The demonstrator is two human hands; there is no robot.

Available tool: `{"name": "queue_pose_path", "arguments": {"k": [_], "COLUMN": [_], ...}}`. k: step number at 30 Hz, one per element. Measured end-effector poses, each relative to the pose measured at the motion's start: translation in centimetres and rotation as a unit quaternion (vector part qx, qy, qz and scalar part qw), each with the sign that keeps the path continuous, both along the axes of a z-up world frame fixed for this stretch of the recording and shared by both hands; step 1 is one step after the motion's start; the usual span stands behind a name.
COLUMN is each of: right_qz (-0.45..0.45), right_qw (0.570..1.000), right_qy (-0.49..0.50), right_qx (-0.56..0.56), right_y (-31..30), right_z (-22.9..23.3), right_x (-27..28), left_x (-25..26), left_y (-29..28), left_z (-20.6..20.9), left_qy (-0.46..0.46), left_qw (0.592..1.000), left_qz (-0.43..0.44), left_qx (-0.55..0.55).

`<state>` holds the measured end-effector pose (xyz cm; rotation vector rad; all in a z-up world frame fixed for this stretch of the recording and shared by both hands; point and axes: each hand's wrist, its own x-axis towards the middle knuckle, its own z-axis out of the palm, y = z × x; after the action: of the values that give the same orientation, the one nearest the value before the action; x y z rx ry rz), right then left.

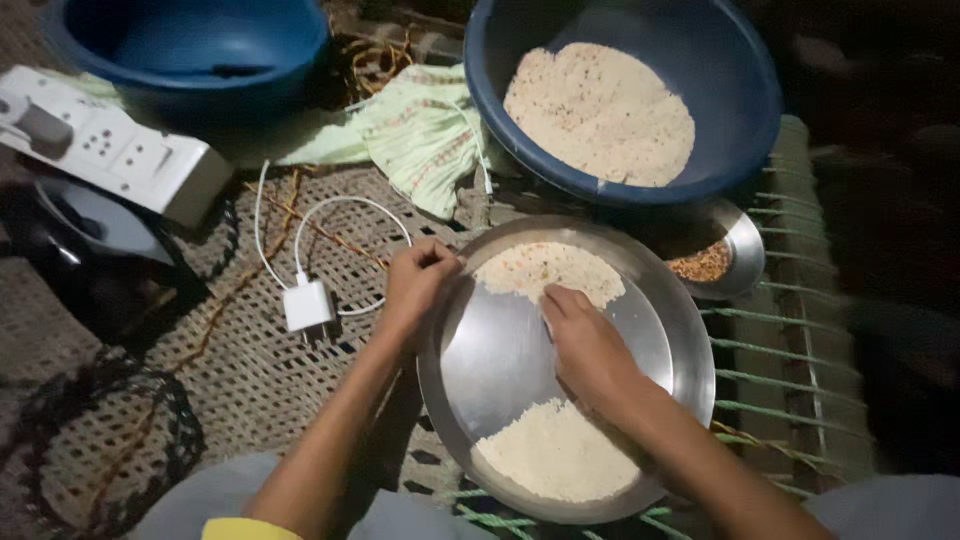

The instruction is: The person sits on a woven mat and uses both hands to sift through a mixture of grains on a metal tray, picking out small pieces and placing them into a small bowl. The task continues throughout the clip with repetitive hand motions.

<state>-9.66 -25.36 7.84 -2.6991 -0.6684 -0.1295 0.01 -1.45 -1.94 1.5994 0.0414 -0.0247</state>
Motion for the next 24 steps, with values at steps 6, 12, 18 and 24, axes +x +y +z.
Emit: {"name": "queue_pose_path", "arguments": {"k": [6, 12, 18, 24], "right_qz": [-0.086, -0.194, -0.074, -0.057], "right_qw": [0.996, 0.928, 0.988, 0.995], "right_qy": [0.031, 0.155, 0.077, 0.076], "right_qx": [0.025, 0.278, 0.116, 0.037], "right_y": [1.0, 0.9, 1.6, 2.4], "right_z": [0.0, 0.3, 0.3, 2.4], "right_x": [0.8, 1.7, 1.6, 0.9], "left_x": [-0.9, -0.9, -0.3, -0.1], "left_y": [0.3, 0.2, 0.2, 0.3], "left_z": [2.6, 2.3, 1.5, 1.4], "left_qy": [-0.012, -0.020, -0.010, 0.005], "left_qw": [1.000, 1.000, 1.000, 0.999], "left_qz": [-0.008, -0.002, -0.010, 0.000], "left_qx": [-0.015, -0.003, 0.005, 0.037]}}
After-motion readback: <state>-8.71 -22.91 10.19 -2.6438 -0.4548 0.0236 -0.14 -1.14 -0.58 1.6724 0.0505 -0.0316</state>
